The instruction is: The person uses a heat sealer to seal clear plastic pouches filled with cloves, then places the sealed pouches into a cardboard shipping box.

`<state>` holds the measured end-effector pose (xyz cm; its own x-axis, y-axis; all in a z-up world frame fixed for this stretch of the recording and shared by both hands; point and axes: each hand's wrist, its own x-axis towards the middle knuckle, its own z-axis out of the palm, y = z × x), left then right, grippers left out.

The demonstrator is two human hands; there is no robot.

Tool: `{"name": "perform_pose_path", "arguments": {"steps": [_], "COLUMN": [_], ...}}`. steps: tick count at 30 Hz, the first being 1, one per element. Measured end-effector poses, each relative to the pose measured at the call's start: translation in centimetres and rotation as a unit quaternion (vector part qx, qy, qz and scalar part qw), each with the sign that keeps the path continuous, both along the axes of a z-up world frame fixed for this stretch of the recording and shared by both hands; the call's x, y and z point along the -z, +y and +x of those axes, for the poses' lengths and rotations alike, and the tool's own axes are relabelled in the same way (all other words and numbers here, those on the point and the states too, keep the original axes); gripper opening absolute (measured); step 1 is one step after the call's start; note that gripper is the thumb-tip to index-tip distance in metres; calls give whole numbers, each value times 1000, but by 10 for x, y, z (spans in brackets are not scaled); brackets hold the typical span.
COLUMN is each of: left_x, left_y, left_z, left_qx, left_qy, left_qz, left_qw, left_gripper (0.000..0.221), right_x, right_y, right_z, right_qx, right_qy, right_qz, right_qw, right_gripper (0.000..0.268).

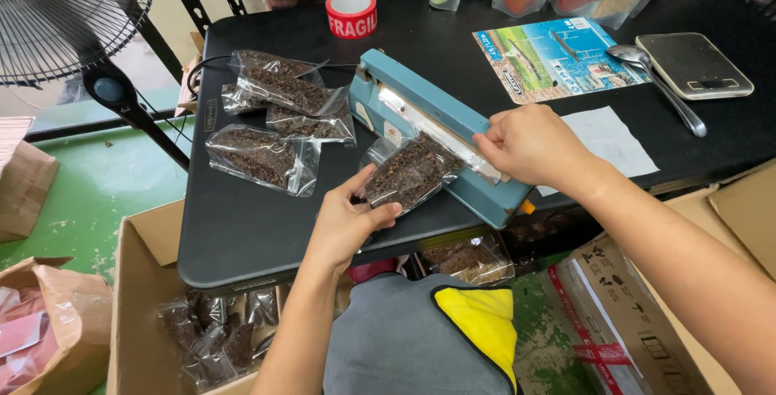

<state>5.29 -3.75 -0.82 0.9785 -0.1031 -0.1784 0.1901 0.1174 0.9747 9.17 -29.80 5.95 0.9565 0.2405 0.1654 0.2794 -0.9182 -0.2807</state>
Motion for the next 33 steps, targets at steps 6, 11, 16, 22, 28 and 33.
{"name": "perform_pose_path", "arguments": {"steps": [6,11,16,22,28,33], "left_x": [2,-5,-32,10,58,85], "left_y": [1,2,-11,-15,-15,-13], "left_z": [-1,-7,-33,-25,-21,-13], "left_qx": [5,21,50,88,1,-112], "left_qy": [-5,-47,-175,-231,-292,-388], "left_qz": [5,71,251,568,644,669], "left_qw": [1000,996,951,785,707,624], "left_gripper": [86,88,77,109,91,90], "right_x": [27,36,45,54,69,65], "right_y": [-15,-21,-25,-29,-34,-33], "right_z": [9,10,8,7,8,7], "right_qx": [-11,-10,-17,-61,-56,-56], "right_qy": [-42,-59,-87,-155,-222,-226], "right_qz": [44,94,134,175,205,218], "right_qw": [998,994,987,970,952,948], "right_gripper": [54,55,59,62,67,65]}}
